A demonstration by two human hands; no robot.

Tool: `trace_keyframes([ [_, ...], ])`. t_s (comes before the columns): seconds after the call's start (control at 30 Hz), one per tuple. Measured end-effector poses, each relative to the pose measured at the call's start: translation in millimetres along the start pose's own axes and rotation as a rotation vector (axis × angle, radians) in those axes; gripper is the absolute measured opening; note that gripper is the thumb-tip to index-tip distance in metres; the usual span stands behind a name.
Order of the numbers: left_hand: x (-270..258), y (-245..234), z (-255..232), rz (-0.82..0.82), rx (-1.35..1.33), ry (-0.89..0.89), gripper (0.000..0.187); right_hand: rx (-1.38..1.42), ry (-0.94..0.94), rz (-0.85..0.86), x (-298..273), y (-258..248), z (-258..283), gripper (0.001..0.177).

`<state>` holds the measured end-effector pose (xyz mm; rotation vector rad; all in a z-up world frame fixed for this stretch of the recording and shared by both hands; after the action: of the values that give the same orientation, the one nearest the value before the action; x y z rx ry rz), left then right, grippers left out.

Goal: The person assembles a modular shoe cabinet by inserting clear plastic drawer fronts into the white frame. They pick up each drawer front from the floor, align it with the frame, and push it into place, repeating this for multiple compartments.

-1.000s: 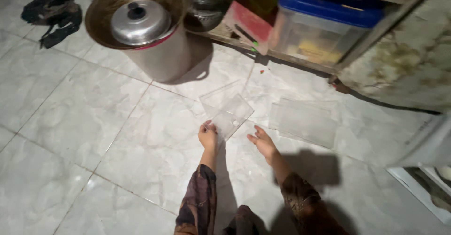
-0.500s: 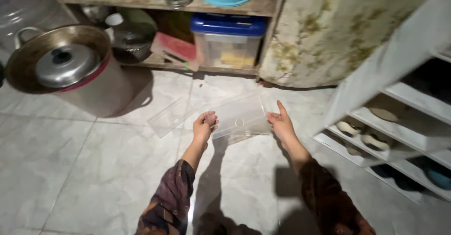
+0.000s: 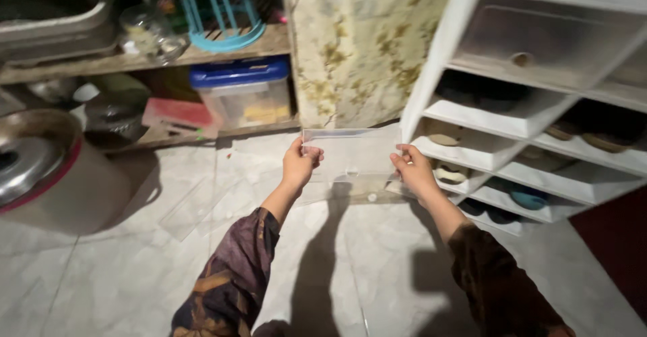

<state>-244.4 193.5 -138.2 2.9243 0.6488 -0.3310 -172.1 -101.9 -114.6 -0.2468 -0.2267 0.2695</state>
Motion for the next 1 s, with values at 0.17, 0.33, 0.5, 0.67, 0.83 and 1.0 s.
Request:
trace_keyframes([
  [0.17, -4.2, 85.5, -17.0, 0.035, -0.089, 0.077, 0.059, 0.144, 0.041, -0.101, -3.6, -81.2, 0.6, 0.030],
  [0.33, -14.0, 166.4, -18.0, 0.062, -0.077, 0.148, 0.060, 0.226, 0.062, -0.201, -26.6, -165.4, -7.4, 0.021],
  [0.5, -39.0, 249.5, -20.8, 0.135, -0.110, 0.209, 0.051, 0.221, 0.039, -0.303, -55.4, -247.5, -16.8, 0.017],
  [0.67, -77.9, 324.5, -30.4, 0.127, -0.026, 0.224, 0.044, 0.254, -0.071, -0.476, -67.5, -330.7, -12.8, 0.022],
  [0.83, -102.5, 387.0, -41.3, 0.134, 0.105, 0.275, 0.037, 0.176, -0.114, -0.659, -83.9, -395.2, -1.4, 0.027],
  [1.0, -101.3, 443.8, -41.6, 0.168, 0.035, 0.238, 0.036, 0.137, -0.152, -0.751, -91.9, -428.7, 3.0, 0.034],
])
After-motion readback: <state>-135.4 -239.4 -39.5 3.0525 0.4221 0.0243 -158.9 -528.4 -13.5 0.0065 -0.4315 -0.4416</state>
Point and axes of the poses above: each hand's wrist, its own x-axis towards the middle knuckle, its own y-axis out of the palm, z = x × y, the point moved 3 cm from there along x, towards the middle knuckle, and after that the axes turned 12 degrees about -y, right-handed, at the moved point
